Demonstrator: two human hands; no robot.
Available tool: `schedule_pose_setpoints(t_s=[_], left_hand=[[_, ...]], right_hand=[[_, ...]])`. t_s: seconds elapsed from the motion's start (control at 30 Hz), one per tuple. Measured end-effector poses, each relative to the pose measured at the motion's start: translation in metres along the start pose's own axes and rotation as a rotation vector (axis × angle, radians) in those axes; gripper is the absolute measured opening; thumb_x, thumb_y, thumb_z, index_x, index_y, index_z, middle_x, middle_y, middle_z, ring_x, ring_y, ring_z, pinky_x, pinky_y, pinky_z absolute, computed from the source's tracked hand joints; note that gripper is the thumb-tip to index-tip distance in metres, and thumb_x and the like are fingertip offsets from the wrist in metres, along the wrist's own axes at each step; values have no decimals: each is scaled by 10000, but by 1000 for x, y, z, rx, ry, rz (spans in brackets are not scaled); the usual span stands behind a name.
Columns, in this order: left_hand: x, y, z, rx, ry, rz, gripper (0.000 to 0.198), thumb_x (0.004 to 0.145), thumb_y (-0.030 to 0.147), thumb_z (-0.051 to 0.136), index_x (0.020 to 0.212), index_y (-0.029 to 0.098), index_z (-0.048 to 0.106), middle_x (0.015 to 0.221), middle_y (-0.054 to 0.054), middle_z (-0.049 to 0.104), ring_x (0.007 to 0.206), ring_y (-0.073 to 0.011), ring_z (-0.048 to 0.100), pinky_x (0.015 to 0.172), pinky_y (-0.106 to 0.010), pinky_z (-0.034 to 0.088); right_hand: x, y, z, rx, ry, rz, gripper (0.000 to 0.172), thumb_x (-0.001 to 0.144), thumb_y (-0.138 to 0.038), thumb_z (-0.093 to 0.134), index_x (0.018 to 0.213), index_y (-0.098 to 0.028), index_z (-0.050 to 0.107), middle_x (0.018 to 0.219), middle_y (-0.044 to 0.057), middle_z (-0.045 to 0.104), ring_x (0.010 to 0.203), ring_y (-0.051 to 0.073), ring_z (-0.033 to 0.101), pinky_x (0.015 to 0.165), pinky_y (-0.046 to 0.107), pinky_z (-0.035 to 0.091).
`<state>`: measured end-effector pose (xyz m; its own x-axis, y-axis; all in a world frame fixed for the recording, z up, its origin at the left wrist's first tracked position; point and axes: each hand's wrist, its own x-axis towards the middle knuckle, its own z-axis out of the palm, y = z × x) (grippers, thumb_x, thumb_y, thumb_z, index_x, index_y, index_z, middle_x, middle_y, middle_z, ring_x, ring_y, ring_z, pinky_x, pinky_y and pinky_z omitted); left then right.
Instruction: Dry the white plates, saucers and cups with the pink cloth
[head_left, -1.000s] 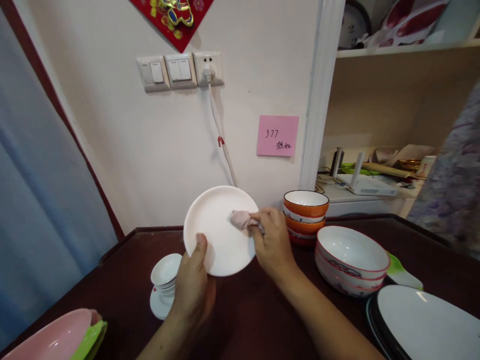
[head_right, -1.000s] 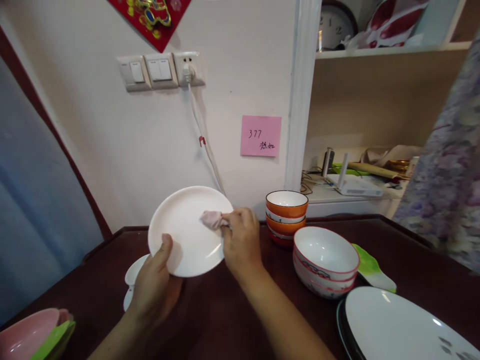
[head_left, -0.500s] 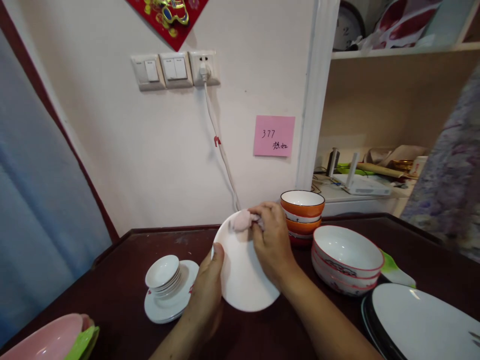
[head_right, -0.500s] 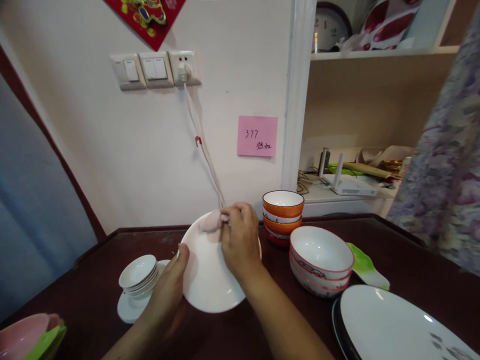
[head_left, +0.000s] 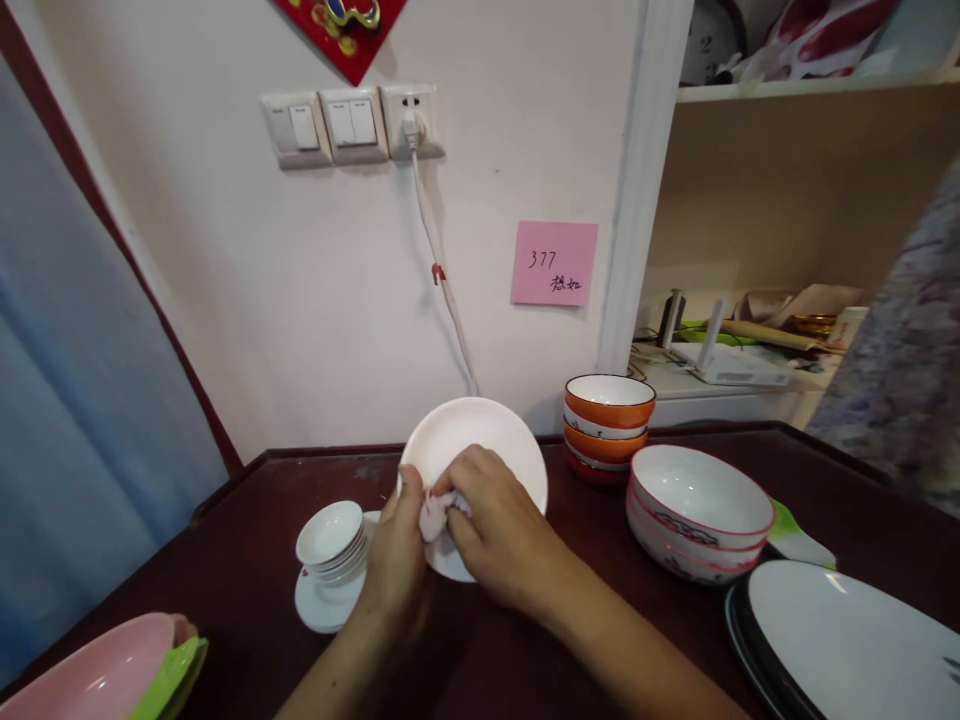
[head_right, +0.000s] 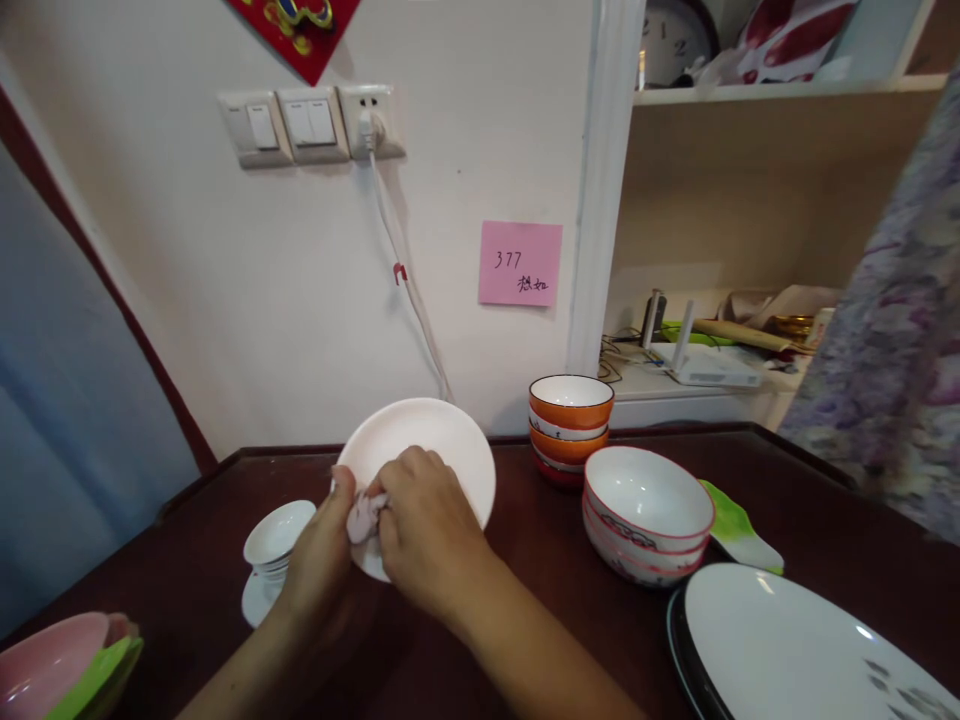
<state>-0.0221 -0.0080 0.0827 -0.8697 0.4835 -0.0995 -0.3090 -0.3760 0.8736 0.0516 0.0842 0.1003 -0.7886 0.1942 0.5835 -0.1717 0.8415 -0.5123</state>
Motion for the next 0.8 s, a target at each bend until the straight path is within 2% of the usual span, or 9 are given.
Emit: schedule_pose_setpoints(t_s=[0.13,0.23,0.33,0.43,0.53,0.6,0.7,0.8], left_hand=[[-12,-16,6,-7,-137,-143,567,823,519,604,1238,133,600,1000,-159,735,933,-273,699,825,-377,559],[-17,-13,11,-16,-141,-142,566,842,513,582,1260,130,587,1048,-174,722,985,-278,683,859,-378,547],[-13,-4,10,4,-14,-8,534,861,482,570,1271,139,578,1077,-161,715,1018,-264,671,890,-365,536],[-4,3,7,22,88,122,536,856,497,570,1282,171,569,1096,-134,713,1022,-249,669,903,-357,532],[2,4,3,6,105,153,547,862,524,543,1279,170,571,1100,-133,712,1004,-247,677,896,-365,536],[3,2,2,-5,101,127,541,871,509,539,1278,153,570,1091,-141,714,991,-251,682,884,-369,540],[-1,-5,3,-25,21,33,546,869,496,551,1281,138,569,1072,-152,718,991,-260,683,876,-366,541],[-9,-13,6,-47,-109,-97,583,848,525,566,1277,131,576,1072,-168,717,1004,-279,679,881,-376,537]], right_hand=[[8,30,-3,-29,263,19,213,812,-58,459,941,-185,570,983,65,542,956,205,483,862,356,405],[12,50,-20,-252,332,123,202,835,-65,443,940,-159,587,996,103,549,955,231,482,848,377,404],[12,53,-35,-552,220,239,242,828,-48,424,926,-152,619,987,132,565,938,269,487,790,401,397],[9,38,-37,-696,-51,269,268,789,-22,429,912,-142,634,955,147,589,902,291,515,719,403,392],[3,15,-28,-593,-271,199,246,723,-25,495,887,-147,630,941,131,606,865,280,543,663,372,393],[0,3,-19,-421,-296,146,233,713,-36,514,878,-164,617,933,102,607,849,248,551,653,341,400],[-1,0,-7,-124,-150,72,222,750,-54,508,897,-198,593,945,52,593,887,198,543,717,302,420],[2,13,-3,3,48,34,205,775,-62,498,899,-208,571,962,32,579,929,179,522,791,294,420]])
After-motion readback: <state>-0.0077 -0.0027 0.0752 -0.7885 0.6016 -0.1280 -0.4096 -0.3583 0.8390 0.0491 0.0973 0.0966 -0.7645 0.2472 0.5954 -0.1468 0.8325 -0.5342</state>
